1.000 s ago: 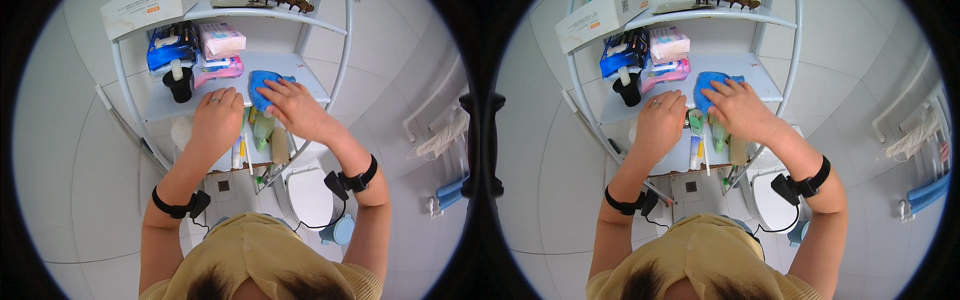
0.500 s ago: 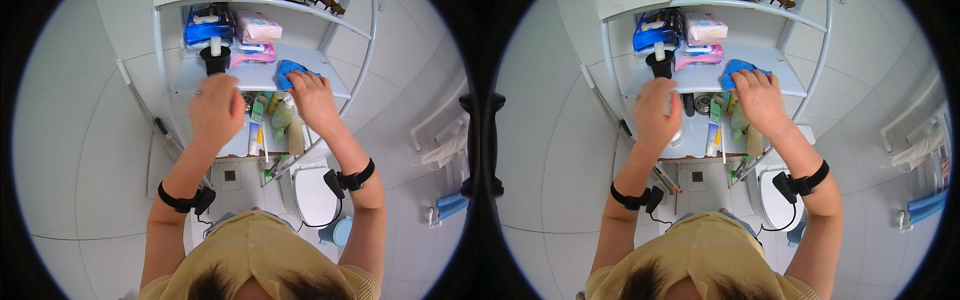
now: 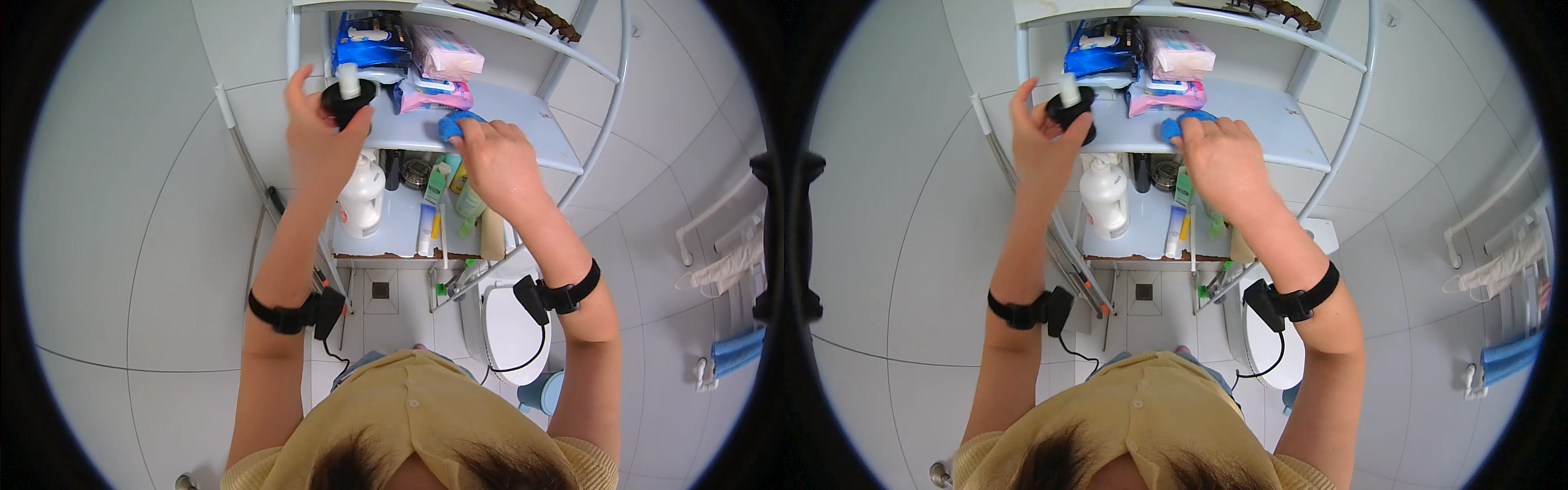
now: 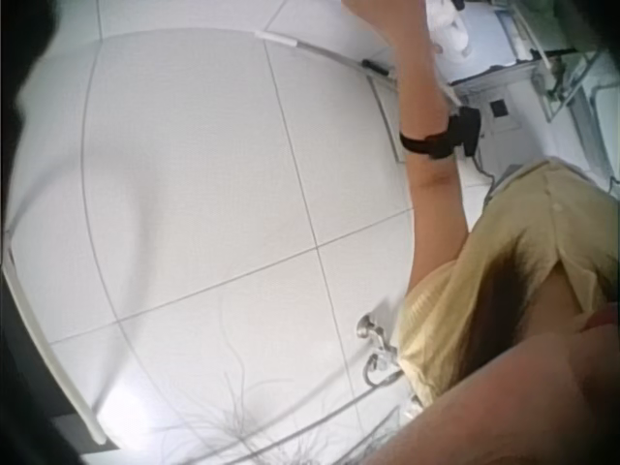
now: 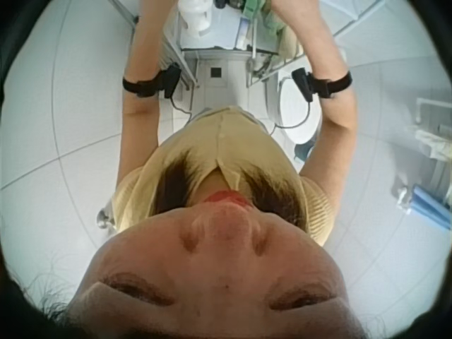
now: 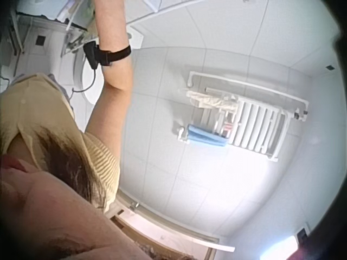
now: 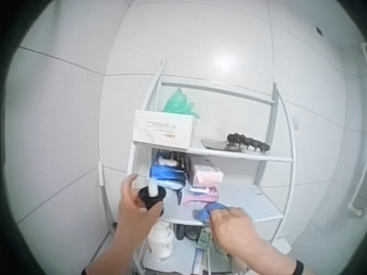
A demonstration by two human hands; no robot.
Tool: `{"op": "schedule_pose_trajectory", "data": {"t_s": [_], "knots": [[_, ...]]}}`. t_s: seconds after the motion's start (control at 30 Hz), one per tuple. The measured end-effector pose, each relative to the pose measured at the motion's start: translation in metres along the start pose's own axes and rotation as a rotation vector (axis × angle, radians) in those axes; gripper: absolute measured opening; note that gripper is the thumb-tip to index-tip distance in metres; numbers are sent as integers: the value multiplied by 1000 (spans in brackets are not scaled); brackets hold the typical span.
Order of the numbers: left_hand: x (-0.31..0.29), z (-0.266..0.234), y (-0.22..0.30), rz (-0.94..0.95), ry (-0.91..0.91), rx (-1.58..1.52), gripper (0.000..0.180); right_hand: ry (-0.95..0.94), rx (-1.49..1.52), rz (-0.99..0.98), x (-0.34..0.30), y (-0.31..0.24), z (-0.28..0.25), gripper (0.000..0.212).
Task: The person wipes a white bathroom shelf with a blue cloth, then picks up and wipes several bottles and containers one by one. They place the items back on the shelf and finish by rinsing the cloth at the sink.
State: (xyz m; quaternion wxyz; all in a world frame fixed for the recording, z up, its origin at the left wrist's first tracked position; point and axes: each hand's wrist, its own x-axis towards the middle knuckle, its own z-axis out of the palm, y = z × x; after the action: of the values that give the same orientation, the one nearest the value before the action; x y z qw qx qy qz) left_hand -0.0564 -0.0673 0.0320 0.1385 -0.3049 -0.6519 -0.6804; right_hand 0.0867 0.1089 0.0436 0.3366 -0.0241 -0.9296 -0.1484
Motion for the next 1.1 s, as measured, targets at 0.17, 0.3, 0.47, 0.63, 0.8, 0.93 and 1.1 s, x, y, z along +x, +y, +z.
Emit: {"op": "schedule_pose_trajectory", "data": {"t_s": [0.17, 0.3, 0.47, 0.63, 0.8, 0.93, 1.1], "knots": [[-23, -39, 16, -77, 20, -22, 80, 104, 81, -115, 26, -44, 11, 15], [-30, -61, 10, -42, 69, -25, 81, 82, 197, -81, 51, -72, 23, 17], [-38, -77, 13, -75, 125, -5, 82, 133, 279, -50, 71, -89, 46, 18], [-39, -84, 14, -59, 121, 19, 81, 40, 368, -28, 92, -90, 63, 21], [-31, -77, 19, -12, 67, 33, 79, -32, 629, -205, 72, -84, 49, 26], [-18, -49, 19, 56, -12, 10, 79, 17, 610, -255, 37, -62, 33, 29], [6, -6, 3, 25, -97, 65, 78, -6, 578, -249, 2, -31, 15, 32]]}}
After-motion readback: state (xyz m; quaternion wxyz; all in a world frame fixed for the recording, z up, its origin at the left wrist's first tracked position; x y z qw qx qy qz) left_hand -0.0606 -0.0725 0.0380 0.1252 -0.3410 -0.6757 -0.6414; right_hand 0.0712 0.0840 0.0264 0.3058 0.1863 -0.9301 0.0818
